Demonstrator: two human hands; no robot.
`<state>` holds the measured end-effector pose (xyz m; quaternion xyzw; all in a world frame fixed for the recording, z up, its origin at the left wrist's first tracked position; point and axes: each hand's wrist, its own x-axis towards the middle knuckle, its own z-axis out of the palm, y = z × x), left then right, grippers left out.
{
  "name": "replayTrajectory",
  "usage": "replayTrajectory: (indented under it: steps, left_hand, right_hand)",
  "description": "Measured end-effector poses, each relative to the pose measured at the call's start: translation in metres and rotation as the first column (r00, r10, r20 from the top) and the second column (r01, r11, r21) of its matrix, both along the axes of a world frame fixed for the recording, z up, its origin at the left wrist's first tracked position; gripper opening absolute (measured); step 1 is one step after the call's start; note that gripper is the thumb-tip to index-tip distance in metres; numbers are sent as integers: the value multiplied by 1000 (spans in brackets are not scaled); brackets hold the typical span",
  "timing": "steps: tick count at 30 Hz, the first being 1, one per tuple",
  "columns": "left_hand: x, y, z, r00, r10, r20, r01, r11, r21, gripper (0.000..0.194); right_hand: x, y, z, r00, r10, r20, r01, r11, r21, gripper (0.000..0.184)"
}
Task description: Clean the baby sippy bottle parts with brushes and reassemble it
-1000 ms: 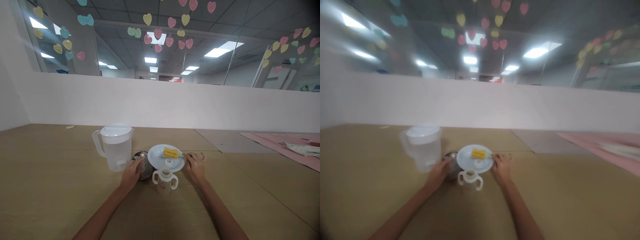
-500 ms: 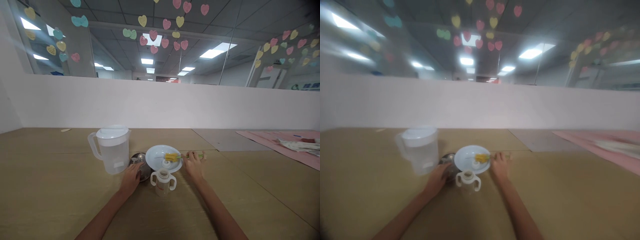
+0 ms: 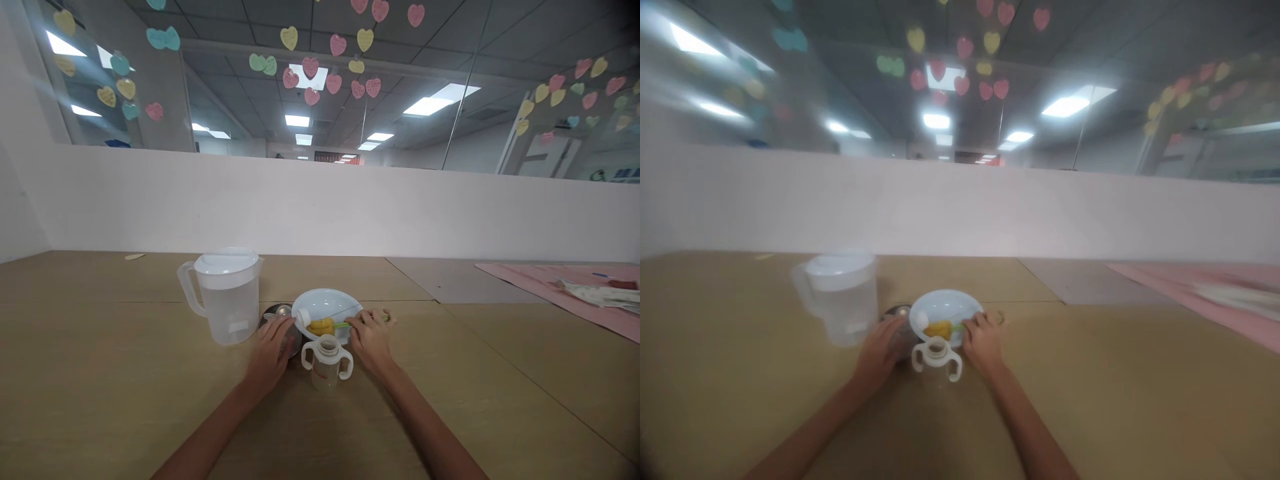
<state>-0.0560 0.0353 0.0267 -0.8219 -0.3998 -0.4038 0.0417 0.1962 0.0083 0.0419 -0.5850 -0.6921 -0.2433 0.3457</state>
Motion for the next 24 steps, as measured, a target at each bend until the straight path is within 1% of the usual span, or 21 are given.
replayTrajectory:
  steps: [4, 9, 15, 20, 24]
  left_hand:
    - [7, -6, 2, 993, -63, -101, 63, 998, -4, 43]
    - [8, -7, -2, 984, -71, -162, 66, 997, -31, 48]
    - [7, -5, -5, 977, -68, -200, 66, 998, -16, 47]
    - [7, -6, -4, 979, -65, -194, 63, 998, -20, 48]
    - [7, -5, -5, 980, -79, -181, 78, 997, -13, 49]
  right_hand:
    - [-4, 1, -1, 1000, 17, 16, -18, 999, 31, 28]
    - [-3, 3, -3, 1000, -9, 24, 7, 998, 67, 31]
    - [13, 9, -9, 994, -103, -18, 105, 985, 140, 28]
    - [24, 9, -8, 980, -200, 25, 196, 974, 112, 28]
    - [25, 9, -6, 976, -216, 31, 212, 972, 104, 26]
